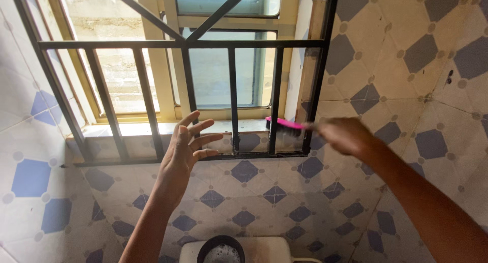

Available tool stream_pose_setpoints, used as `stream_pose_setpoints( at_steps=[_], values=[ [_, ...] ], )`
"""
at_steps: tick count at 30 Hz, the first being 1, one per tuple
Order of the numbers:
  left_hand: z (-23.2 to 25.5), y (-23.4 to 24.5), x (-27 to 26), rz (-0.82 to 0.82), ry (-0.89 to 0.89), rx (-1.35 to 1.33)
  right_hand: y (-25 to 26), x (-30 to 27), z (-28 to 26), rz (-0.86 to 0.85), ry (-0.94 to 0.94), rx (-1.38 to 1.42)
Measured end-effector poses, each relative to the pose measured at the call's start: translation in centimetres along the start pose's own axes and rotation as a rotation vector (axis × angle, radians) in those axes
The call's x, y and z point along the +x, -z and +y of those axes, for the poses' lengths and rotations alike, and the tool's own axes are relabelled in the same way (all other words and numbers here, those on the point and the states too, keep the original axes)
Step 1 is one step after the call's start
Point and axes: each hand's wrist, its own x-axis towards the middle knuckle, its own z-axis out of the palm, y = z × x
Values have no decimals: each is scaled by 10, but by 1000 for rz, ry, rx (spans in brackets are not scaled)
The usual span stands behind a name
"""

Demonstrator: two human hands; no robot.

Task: The person cleans the window bars and frames using a cleaning brush dipped in a container of soapy water.

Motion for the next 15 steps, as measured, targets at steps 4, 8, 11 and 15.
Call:
stream_pose_setpoints(
  at_steps=[4,8,11,15],
  values=[
    [0,3,1,36,-22,-51,11,-10,4,162,-95,-34],
    [-3,-14,9,-1,-29,-47,-28,31,-19,104,-165,-445],
    [-4,-22,11,-40,-32,-46,-61,56,-32,265,-146,-603],
    [-1,-18,7,-31,-10,-26,-50,71,-26,-99,-202,8]
  ],
)
